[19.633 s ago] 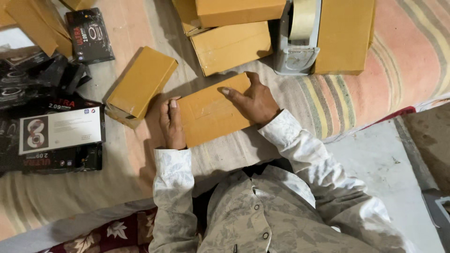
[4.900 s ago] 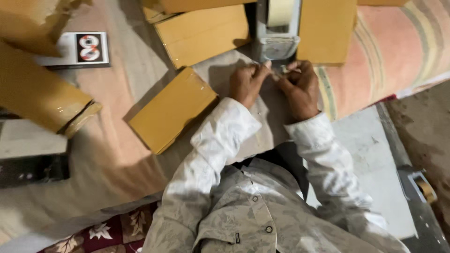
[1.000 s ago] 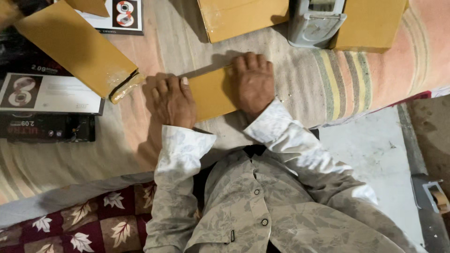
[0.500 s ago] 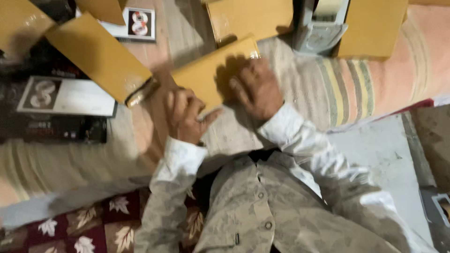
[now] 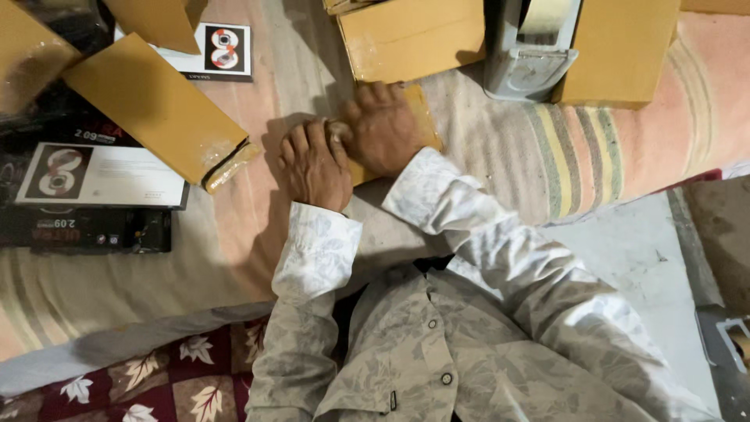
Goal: The person places small black product boxes into brown cardboard shipping boxes, closes the flaps, and seals them with clear packing tape using a tape dispenser. The person repeats this process for multiple boxes.
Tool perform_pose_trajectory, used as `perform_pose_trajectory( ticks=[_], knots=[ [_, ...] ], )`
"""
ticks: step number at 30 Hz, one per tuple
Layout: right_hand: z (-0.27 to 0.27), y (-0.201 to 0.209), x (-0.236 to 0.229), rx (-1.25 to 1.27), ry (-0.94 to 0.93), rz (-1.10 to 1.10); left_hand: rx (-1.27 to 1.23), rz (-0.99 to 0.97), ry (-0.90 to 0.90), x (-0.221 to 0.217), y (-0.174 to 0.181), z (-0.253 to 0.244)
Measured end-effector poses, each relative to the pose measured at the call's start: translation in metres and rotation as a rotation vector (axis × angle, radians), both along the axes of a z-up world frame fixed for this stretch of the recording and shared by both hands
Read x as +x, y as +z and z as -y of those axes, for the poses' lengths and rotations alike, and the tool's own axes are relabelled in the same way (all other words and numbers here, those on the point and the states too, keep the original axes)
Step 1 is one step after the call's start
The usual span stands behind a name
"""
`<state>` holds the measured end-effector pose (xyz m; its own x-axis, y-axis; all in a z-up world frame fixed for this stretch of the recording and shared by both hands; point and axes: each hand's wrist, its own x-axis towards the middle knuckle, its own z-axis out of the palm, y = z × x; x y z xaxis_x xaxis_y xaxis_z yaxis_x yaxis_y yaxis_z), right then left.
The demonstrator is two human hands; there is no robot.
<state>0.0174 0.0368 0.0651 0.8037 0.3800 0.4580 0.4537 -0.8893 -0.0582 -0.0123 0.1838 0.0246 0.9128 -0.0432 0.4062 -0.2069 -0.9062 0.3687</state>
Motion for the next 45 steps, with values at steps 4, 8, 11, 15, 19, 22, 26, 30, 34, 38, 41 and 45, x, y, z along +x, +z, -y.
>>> perform_pose_trajectory(
  ticks=[4, 8, 11, 15, 19, 22, 26, 30, 34, 38, 41, 45],
  knots=[
    [0.041, -0.010, -0.016, 0.173, -0.065, 0.035, 0.001, -0.071, -0.043, -0.007, 0.008, 0.002],
    [0.054, -0.014, -0.037, 0.316, -0.244, -0.161, -0.023, -0.126, -0.016, -0.006, 0.019, 0.010],
    [0.044, -0.021, -0.060, 0.316, -0.221, -0.040, 0.019, -0.117, 0.021, -0.022, 0.014, 0.021],
    [0.027, -0.022, -0.076, 0.135, -0.277, -0.061, 0.158, -0.150, 0.080, -0.043, 0.008, 0.024],
    [0.037, -0.015, -0.076, 0.034, -0.194, -0.076, 0.200, -0.160, -0.115, -0.050, 0.014, -0.001],
    [0.053, -0.013, -0.076, 0.020, 0.002, -0.091, 0.083, -0.172, -0.248, -0.052, 0.014, -0.019],
    [0.061, -0.013, -0.076, 0.019, 0.042, -0.107, 0.084, -0.206, -0.251, -0.051, 0.005, -0.021],
    [0.062, -0.003, -0.075, 0.143, 0.147, -0.229, 0.037, -0.240, -0.328, -0.044, 0.011, -0.040],
    [0.040, 0.002, -0.070, 0.365, 0.301, -0.210, -0.092, -0.178, -0.369, -0.038, 0.034, -0.073],
    [-0.012, -0.012, -0.059, 0.196, 0.022, -0.016, 0.134, -0.089, -0.031, -0.036, 0.022, -0.052],
    [-0.034, -0.017, -0.043, 0.137, 0.017, 0.091, 0.182, -0.153, 0.144, -0.025, 0.008, -0.029],
    [-0.034, -0.026, -0.032, 0.126, 0.022, -0.007, 0.239, -0.064, 0.206, -0.026, 0.000, -0.023]
  ],
)
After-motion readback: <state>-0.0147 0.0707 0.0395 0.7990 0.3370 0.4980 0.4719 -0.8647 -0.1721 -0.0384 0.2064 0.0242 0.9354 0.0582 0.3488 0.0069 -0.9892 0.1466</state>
